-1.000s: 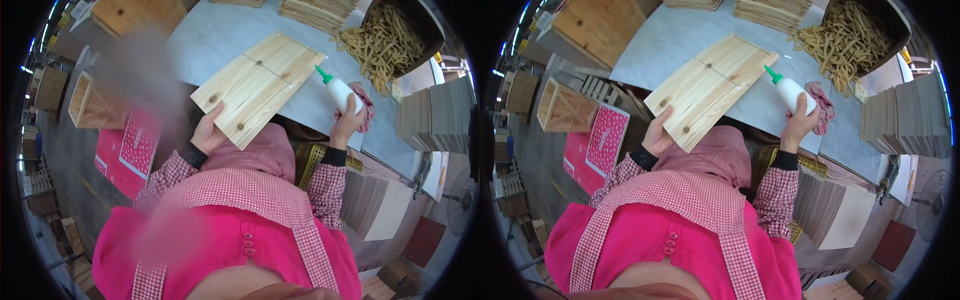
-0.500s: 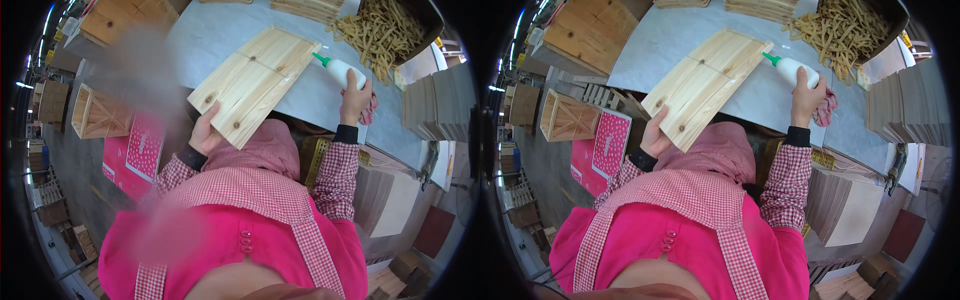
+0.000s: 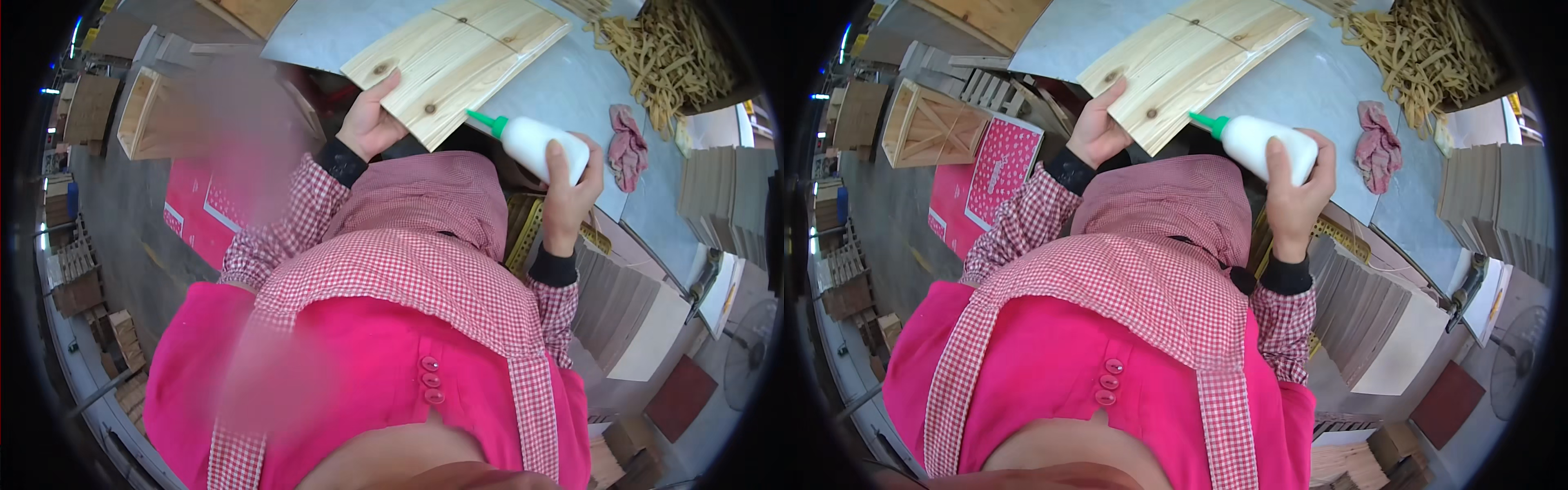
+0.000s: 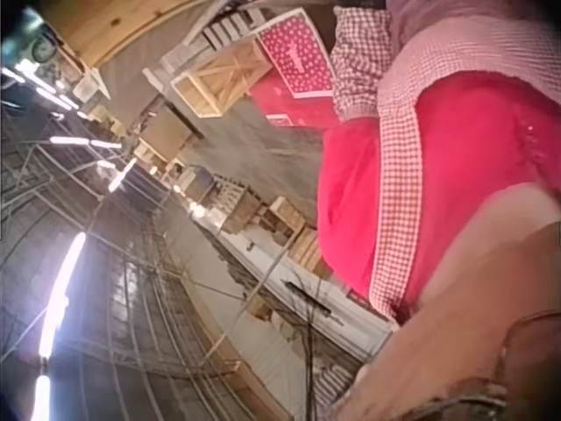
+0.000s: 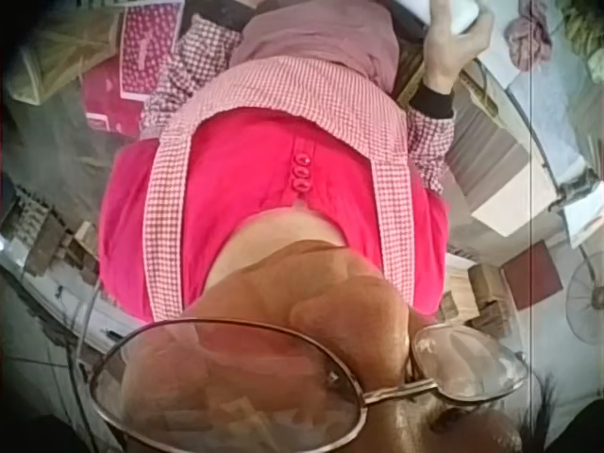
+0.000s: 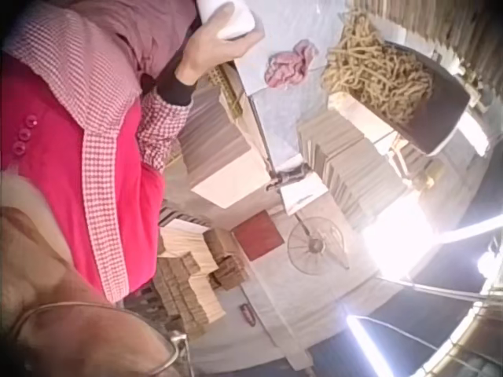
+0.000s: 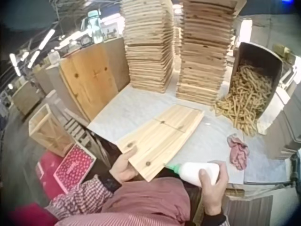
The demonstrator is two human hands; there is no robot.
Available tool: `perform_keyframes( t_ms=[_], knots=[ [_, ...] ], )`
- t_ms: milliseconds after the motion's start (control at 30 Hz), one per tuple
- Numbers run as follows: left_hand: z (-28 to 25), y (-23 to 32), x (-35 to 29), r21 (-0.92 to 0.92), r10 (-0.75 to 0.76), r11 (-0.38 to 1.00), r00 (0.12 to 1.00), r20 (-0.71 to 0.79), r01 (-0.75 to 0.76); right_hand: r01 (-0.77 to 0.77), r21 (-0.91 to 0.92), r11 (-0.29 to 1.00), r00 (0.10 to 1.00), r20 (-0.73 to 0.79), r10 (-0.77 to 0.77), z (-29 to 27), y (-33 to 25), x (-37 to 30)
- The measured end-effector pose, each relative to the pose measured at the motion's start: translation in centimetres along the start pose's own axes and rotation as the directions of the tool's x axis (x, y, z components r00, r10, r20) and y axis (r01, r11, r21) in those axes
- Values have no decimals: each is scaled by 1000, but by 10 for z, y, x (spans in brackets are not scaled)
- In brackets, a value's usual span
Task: Applying glue to wooden planks and assembling them into boxes using a nail gun.
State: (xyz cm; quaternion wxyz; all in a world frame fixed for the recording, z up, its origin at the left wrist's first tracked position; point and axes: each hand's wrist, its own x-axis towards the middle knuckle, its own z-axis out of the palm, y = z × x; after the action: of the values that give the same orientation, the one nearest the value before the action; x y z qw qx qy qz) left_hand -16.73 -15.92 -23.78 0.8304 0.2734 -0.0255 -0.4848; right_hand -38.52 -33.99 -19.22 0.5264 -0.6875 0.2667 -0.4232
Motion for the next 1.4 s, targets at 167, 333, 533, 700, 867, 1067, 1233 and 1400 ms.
perform_keyframes(
  t_ms=[167, 333, 533, 700, 867, 1067, 1233, 1400],
  knots=[
    [-2, 0, -3, 10, 23, 1000, 1000, -14, -23, 66, -37, 997, 991, 121, -61, 7, -19, -27],
    [-1, -2, -5, 6, 38, 999, 999, -26, -38, 134, -81, 988, 988, 90, -126, 11, -20, -32],
    [0, 7, -4, -26, 66, 997, 996, -58, -68, 171, -26, 985, 969, 184, -163, 17, -12, -44],
    [-12, 33, -25, 16, 276, 961, 959, -63, -276, -113, 415, 903, 986, -65, 153, 11, -17, -30],
    [-54, 83, -28, 153, 343, 936, 921, -186, -318, -3, 573, 819, 972, -191, 138, 1, -3, 23],
    [-34, 143, -55, 658, -160, 596, 872, -463, 459, 69, 654, 753, 908, -354, 224, -11, 17, 57],
    [164, 221, 36, 560, 328, -827, 767, 552, -50, 39, 621, 783, 916, -335, 220, -20, 30, 68],
    [359, 287, 186, 241, 216, -967, 241, 946, -80, 23, 602, 798, 916, -333, 225, -14, 31, 72]
  ],
)
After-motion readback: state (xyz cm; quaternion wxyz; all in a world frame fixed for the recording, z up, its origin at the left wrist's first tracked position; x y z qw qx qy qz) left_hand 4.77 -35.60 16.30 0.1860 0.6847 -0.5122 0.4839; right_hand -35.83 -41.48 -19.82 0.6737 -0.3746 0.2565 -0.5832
